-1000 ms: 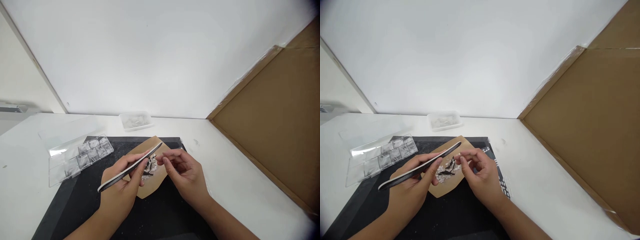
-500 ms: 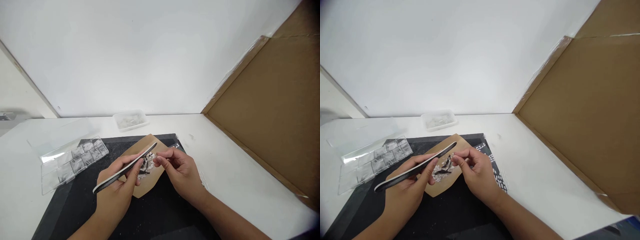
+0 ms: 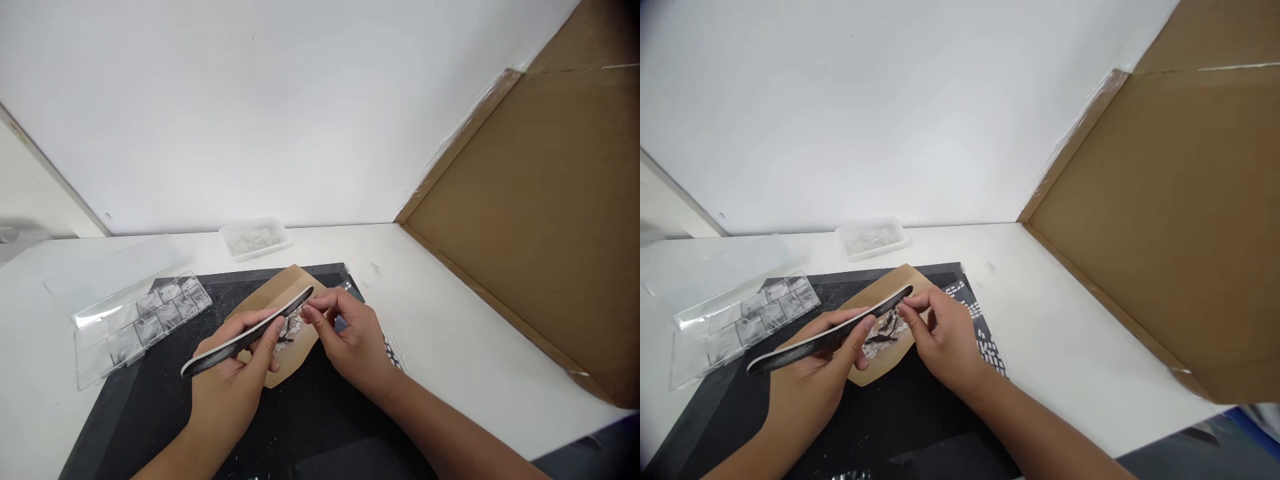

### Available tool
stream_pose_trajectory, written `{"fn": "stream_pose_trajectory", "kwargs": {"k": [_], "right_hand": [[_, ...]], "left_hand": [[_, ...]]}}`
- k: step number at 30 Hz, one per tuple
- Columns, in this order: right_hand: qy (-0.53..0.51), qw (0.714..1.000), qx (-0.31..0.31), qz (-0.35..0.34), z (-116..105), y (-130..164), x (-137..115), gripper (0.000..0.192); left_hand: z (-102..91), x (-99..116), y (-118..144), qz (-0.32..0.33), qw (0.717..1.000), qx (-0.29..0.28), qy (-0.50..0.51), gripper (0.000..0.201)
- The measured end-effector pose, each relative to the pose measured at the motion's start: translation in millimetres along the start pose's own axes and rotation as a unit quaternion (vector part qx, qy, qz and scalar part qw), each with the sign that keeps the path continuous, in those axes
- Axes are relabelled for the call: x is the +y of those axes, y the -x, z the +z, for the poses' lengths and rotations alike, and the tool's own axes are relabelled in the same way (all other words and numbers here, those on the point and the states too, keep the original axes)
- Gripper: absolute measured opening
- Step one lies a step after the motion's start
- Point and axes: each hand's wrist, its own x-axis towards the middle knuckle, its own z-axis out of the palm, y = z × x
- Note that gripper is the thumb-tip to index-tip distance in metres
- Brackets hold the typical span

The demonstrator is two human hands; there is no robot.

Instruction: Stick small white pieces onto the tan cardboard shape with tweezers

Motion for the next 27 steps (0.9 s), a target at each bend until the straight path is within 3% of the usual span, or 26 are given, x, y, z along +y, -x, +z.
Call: {"fn": "stream_pose_trajectory", "kwargs": {"k": [17,27], "right_hand": [[0.021,0.992,0.058,-0.108,-0.2,-8.1,-2.5,0.005],[-0.015,0.987,0.050,-0.151,-7.1,-10.7,-6.0,0.009]], "left_hand": [[3.3,-0.8,-1.7,-0.018,0.999,0.001,0.034,0.034],[3.6,-0.8,-2.3,-0.020,0.999,0.009,0.036,0.035]]}}
